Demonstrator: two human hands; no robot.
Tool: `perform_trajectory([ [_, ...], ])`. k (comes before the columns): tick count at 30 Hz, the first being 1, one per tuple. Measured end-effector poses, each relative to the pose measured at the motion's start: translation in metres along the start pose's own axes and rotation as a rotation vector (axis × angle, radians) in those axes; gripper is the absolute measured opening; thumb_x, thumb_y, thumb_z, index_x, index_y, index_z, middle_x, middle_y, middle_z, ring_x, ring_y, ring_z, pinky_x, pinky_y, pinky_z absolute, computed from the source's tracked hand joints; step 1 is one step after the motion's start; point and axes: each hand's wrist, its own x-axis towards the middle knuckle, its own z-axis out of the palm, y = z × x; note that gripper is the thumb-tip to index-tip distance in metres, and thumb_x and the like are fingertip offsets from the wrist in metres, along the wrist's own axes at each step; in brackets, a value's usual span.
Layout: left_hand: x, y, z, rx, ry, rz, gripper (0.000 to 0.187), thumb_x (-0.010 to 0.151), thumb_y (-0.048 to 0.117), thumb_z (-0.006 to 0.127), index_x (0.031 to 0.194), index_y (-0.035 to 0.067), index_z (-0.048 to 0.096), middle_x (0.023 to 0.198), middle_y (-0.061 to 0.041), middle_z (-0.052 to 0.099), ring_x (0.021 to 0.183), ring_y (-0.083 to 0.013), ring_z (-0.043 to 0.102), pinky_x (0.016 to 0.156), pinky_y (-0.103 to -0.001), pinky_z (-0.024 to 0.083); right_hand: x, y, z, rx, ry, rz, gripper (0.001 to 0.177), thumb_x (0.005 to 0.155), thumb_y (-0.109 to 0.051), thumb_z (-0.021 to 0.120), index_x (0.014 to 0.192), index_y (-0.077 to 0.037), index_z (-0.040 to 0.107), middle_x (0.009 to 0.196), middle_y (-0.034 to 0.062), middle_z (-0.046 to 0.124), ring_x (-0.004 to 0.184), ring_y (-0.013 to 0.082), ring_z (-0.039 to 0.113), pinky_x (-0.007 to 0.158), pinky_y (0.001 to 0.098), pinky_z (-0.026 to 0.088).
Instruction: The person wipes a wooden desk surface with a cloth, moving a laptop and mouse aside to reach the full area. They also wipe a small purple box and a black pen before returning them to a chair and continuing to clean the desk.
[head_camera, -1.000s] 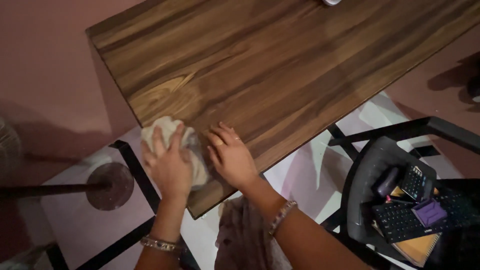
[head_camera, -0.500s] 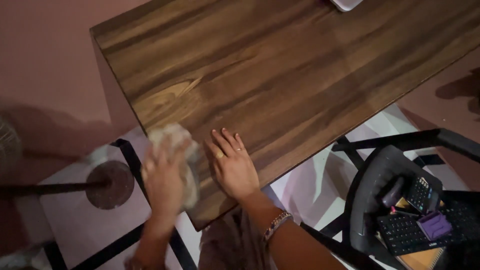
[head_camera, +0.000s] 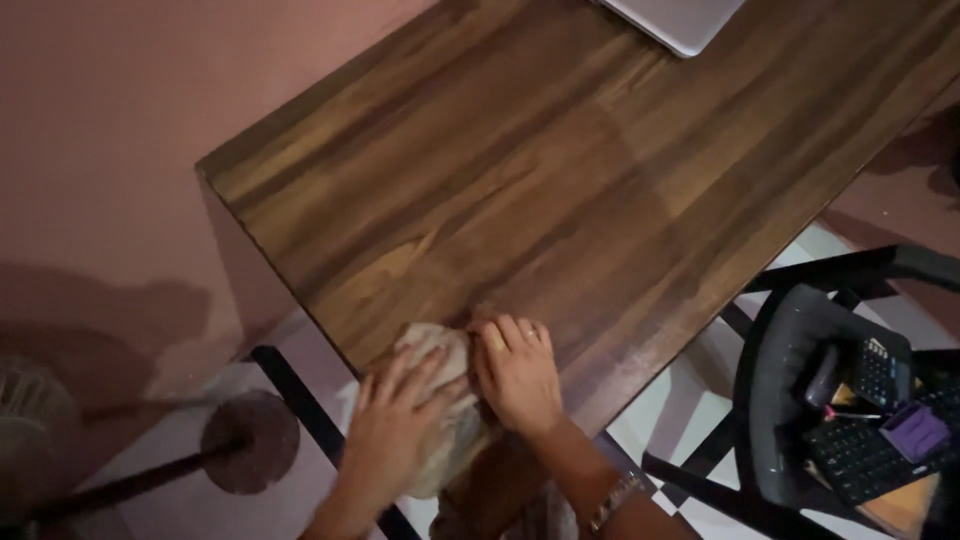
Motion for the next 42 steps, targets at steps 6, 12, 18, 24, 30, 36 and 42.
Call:
perform_trajectory([
  [6,0.065,-0.147,-0.03,0.205,0.177,-0.113,0.066,0.082,0.009,0.064,0.143,0.034,0.062,0.155,-0.004,0.052,0.147,-0.0365,0.041,0.119,-0.051,0.039,0.073,-0.023,0.028,-0.052,0.179,-0.143,0.041,0.089,-0.017,0.063,0.13,-0.01,0.059,0.141,0.0106,0.057,0.135,0.0307,0.052,0.118,0.0549,0.031],
  [12,0.132,-0.14,-0.018,0.224,0.226,-0.322,0.057,0.086,0.033,0.068,0.142,0.026,0.061,0.154,-0.012,0.045,0.139,-0.0441,0.037,0.108,-0.063,0.033,0.102,-0.034,0.05,-0.059,0.2,0.008,0.048,0.094,-0.023,0.063,0.139,-0.012,0.054,0.15,0.0072,0.052,0.138,0.0267,0.048,0.12,0.0599,0.026],
  [18,0.096,-0.112,-0.014,0.104,-0.032,-0.018,0.057,0.079,0.039,0.07,0.134,0.027,0.061,0.155,-0.005,0.047,0.139,-0.035,0.041,0.103,-0.058,0.038,0.101,-0.036,0.04,-0.038,0.163,0.013,0.064,0.087,-0.019,0.059,0.148,-0.007,0.048,0.153,0.0105,0.05,0.142,0.0279,0.045,0.121,0.0582,0.023],
  [24,0.125,-0.202,-0.047,0.206,0.075,-0.153,0.058,0.088,0.034,0.068,0.144,0.034,0.058,0.153,-0.005,0.05,0.137,-0.0375,0.044,0.108,-0.055,0.041,0.107,-0.041,0.039,-0.083,0.14,0.043,0.053,0.096,-0.026,0.06,0.146,-0.01,0.05,0.154,0.0076,0.05,0.143,0.0251,0.044,0.123,0.056,0.021],
  [30,0.215,-0.195,-0.014,0.255,0.174,-0.373,0.06,0.09,0.035,0.07,0.147,0.026,0.055,0.158,-0.009,0.043,0.139,-0.0405,0.037,0.104,-0.064,0.037,0.107,-0.04,0.04,-0.095,0.108,0.074,0.055,0.095,-0.026,0.059,0.147,-0.011,0.049,0.154,0.0076,0.049,0.144,0.0247,0.043,0.122,0.0548,0.021],
  [36,0.191,-0.131,0.01,0.086,0.113,0.089,0.055,0.087,0.022,0.069,0.14,0.034,0.061,0.149,-0.004,0.051,0.145,-0.035,0.038,0.115,-0.055,0.035,0.109,-0.039,0.04,-0.024,0.139,0.126,0.06,0.098,-0.026,0.058,0.152,-0.005,0.042,0.159,0.0172,0.04,0.148,0.0334,0.035,0.122,0.0526,0.021],
  [42,0.182,-0.176,-0.045,-0.456,-0.081,-0.386,0.053,0.086,0.03,0.073,0.138,0.031,0.061,0.146,-0.011,0.055,0.131,-0.037,0.055,0.103,-0.055,0.049,0.11,-0.038,0.039,-0.035,0.103,0.148,0.065,0.097,-0.027,0.06,0.154,-0.005,0.038,0.163,0.0184,0.035,0.148,0.034,0.034,0.12,0.0519,0.023],
])
